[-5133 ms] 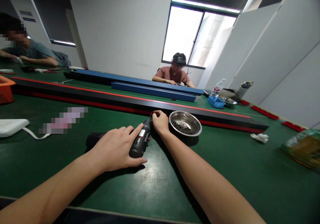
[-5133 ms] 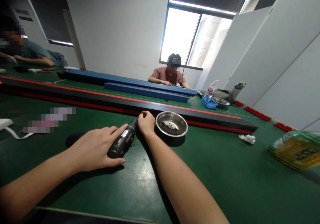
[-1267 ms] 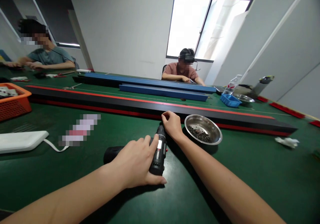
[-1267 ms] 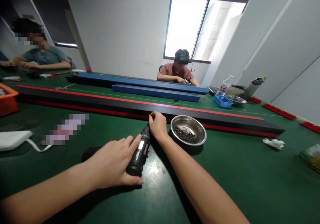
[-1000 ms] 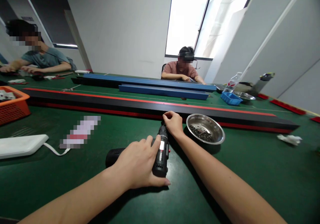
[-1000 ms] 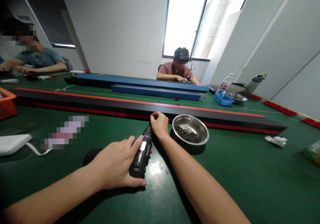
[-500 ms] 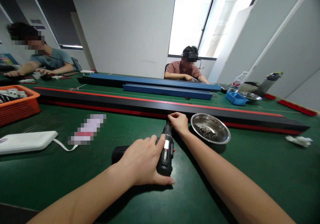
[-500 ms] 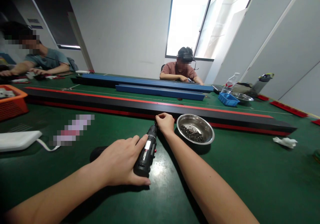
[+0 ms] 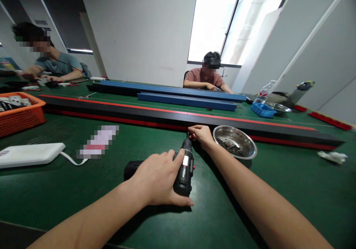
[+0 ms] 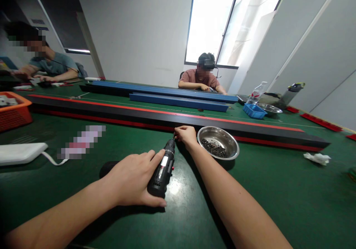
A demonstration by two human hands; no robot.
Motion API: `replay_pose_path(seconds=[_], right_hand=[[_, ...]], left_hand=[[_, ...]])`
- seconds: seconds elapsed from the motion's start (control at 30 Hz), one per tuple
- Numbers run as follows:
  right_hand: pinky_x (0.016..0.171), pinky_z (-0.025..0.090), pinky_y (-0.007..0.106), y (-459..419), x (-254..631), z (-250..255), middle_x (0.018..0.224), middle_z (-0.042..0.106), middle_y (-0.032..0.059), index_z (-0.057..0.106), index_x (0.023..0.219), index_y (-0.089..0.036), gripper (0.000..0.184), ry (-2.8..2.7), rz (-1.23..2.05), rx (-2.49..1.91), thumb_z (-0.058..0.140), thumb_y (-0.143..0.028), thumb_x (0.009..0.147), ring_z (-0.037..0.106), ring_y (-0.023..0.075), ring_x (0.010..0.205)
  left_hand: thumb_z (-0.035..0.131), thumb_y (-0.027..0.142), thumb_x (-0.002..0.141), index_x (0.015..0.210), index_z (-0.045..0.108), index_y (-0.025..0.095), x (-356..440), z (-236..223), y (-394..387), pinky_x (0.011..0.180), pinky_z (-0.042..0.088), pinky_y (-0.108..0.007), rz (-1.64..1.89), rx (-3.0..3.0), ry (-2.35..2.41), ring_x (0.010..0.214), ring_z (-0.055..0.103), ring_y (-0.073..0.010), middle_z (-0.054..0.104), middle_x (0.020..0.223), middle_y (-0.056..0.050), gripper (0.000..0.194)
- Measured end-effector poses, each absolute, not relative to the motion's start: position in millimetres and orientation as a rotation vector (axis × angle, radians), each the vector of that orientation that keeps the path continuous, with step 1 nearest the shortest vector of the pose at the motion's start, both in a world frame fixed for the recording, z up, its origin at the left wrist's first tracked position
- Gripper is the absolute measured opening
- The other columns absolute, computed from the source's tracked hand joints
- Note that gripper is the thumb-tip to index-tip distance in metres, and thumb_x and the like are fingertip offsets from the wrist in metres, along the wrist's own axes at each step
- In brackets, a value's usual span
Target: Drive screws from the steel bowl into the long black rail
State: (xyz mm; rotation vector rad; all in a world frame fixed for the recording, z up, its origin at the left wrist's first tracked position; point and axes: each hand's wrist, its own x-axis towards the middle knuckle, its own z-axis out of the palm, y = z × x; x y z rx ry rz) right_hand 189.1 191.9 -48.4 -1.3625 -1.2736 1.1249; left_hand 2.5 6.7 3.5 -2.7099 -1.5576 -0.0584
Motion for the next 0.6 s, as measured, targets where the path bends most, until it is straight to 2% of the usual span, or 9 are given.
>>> replay_pose_path(seconds=[0.17,0.37,0.6], right_hand=[[0.045,0.046,0.019,192.2,193.2,-45.2,0.067,0.074,0.0077,0.074,0.077,-0.011,0.007,-1.247,1.222,-1.326,0.072,-0.010,0.085,0.064,0.0123,0.051],[0.047,0.048,0.019,190.0,190.8,-47.1,0.069,0.074,0.0054,0.076,0.080,-0.012,0.011,-1.348,1.108,-1.386,0.067,-0.012,0.086,0.065,0.0117,0.051],[0.049,0.052,0.019,193.3,189.3,-52.7,0.070,0.075,0.0045,0.073,0.076,-0.015,0.021,-1.401,1.041,-1.444,0.059,-0.020,0.091,0.067,0.0128,0.052]], left_hand=[[0.061,0.097,0.067,0.161,0.035,0.016,2.1,2.8,5.7,0.086,0.060,-0.051,-0.065,-2.706,-1.537,0.101,0.073,-0.0387,0.070,0.117,-0.015,0.127],[0.062,0.095,0.069,0.160,0.037,0.019,1.5,1.1,4.5,0.085,0.061,-0.051,-0.061,-2.681,-1.553,0.100,0.075,-0.0394,0.070,0.121,-0.016,0.121],[0.063,0.092,0.072,0.159,0.039,0.017,3.3,3.5,3.6,0.092,0.060,-0.053,-0.081,-2.699,-1.543,0.106,0.074,-0.0406,0.071,0.122,-0.016,0.117]])
